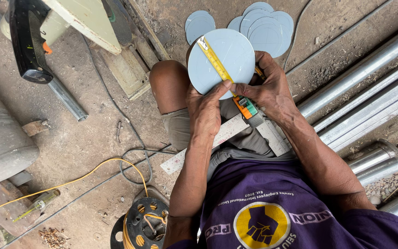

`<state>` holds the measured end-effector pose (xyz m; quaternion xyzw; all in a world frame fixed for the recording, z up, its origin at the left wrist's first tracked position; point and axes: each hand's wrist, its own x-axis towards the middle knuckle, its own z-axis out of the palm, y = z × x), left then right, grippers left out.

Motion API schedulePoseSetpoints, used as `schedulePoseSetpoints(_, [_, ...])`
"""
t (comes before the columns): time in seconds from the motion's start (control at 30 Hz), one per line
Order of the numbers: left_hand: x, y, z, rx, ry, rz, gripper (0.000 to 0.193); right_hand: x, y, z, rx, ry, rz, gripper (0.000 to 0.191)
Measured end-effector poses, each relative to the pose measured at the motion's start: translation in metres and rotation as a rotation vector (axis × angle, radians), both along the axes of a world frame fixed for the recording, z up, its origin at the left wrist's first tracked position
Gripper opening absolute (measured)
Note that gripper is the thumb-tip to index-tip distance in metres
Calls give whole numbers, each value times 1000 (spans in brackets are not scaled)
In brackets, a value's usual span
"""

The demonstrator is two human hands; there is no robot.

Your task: The person sits on the workshop floor and measures circular flat discs with a tape measure, marking lines across them with a pencil. They measure one disc at a time, repositioning the tape across each disc and setting finished discs on the floor beside them.

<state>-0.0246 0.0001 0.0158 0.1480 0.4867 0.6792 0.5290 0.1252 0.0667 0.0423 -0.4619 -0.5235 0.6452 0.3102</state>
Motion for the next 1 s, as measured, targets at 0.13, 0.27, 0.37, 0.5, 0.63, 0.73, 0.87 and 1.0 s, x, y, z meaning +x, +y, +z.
schedulePoseSetpoints(0.13, [4,-5,8,32,88,-29,28,1,-3,2,36,4,7,67])
schedulePoseSetpoints(0.27, [2,-5,14,-109,143,-69,25,2,-9,0,10,19,-15,67])
schedulePoseSetpoints(0.37, [4,-4,13,48,162,-38,27,1,-11,-4,3,18,-50,69])
schedulePoseSetpoints(0.5, [5,-6,12,45,170,65,31,2,-17,-4,20,86,-126,72])
schedulePoseSetpoints(0.63, [-4,-1,15,51,202,193,36,5,-33,6,357,-50,-188,73])
schedulePoseSetpoints(0.73, [-13,5,20,26,168,258,42,7,-49,17,751,-166,-95,80])
schedulePoseSetpoints(0.87, [-18,9,25,22,176,285,48,1,-61,22,984,-377,21,93])
schedulePoseSetpoints(1.0, [-17,10,29,-29,114,276,48,-4,-62,14,919,-417,44,83])
